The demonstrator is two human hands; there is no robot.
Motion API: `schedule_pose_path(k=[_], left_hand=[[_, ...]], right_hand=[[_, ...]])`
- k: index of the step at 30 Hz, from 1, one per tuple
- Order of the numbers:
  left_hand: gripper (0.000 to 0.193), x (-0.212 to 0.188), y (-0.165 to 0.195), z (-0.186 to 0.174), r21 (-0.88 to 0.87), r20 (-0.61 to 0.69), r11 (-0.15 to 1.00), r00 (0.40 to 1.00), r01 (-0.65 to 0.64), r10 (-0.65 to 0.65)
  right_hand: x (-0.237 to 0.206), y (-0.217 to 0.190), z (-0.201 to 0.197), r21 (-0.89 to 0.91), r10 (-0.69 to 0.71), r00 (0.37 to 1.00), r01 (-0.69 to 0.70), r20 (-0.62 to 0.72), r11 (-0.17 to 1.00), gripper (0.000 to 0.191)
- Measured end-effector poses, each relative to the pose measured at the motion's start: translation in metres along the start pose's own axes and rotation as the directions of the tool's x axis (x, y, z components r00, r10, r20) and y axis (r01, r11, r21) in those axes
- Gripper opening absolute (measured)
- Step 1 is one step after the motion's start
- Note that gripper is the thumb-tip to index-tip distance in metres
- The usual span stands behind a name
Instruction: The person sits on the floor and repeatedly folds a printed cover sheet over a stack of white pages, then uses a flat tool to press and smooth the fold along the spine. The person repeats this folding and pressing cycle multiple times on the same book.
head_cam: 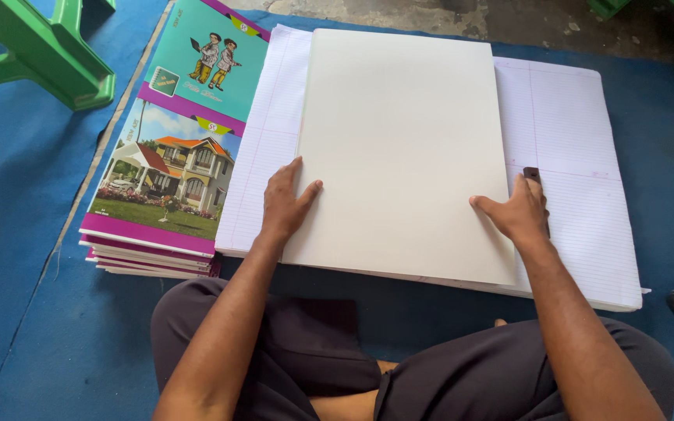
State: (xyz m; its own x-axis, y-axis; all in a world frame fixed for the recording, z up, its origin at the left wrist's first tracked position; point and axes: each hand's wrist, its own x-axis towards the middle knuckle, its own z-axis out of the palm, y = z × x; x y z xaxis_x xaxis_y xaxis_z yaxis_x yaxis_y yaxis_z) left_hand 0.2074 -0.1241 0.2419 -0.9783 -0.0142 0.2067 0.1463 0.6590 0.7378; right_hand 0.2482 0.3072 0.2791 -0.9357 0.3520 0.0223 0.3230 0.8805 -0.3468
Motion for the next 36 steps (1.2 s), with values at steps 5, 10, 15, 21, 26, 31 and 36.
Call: schedule_pose_path(k=[5,10,15,21,26,31,36], left_hand=[[0.074,0.000,-0.002,0.003,0.013,0.013,1.000,1.000,0.016,-0.016],[0.075,-0.001,-0.002,0.003,0.018,0.010,1.000,1.000,0.017,-0.017],[0.075,0.000,-0.003,0.003,0.014,0.003,1.000,1.000,0.011,-0.011],[0.075,0.002,-0.006,0.006,0.023,0.009,1.000,1.000,0.017,-0.017],[0.075,0.001,-0.007,0.006,0.025,0.006,1.000,1.000,0.015,-0.015],[0.075,0.000,-0.006,0.004,0.018,0.004,1.000,1.000,0.020,-0.020],[0.076,0.001,-0.004,0.003,0.004,0.025,0.999,0.999,0.047,-0.047]], right_hand=[[-0.006,-0.011,-0.009,0.074,0.122,0.977,-0.136,0.176,0.988,0.095],[-0.014,-0.025,-0.019,0.167,0.112,0.976,-0.144,0.185,0.975,0.074],[-0.014,-0.022,-0.022,0.188,0.063,0.985,-0.093,0.160,0.978,0.074],[-0.011,-0.015,-0.018,0.096,0.001,0.998,-0.007,0.055,0.995,0.078],[-0.016,-0.021,-0.027,0.098,0.050,0.998,-0.054,0.046,0.994,0.076],[-0.026,-0.037,-0.043,0.250,0.136,0.985,-0.158,0.103,0.955,0.055],[-0.032,-0.053,-0.056,0.306,0.126,0.991,-0.135,0.047,0.942,0.049]])
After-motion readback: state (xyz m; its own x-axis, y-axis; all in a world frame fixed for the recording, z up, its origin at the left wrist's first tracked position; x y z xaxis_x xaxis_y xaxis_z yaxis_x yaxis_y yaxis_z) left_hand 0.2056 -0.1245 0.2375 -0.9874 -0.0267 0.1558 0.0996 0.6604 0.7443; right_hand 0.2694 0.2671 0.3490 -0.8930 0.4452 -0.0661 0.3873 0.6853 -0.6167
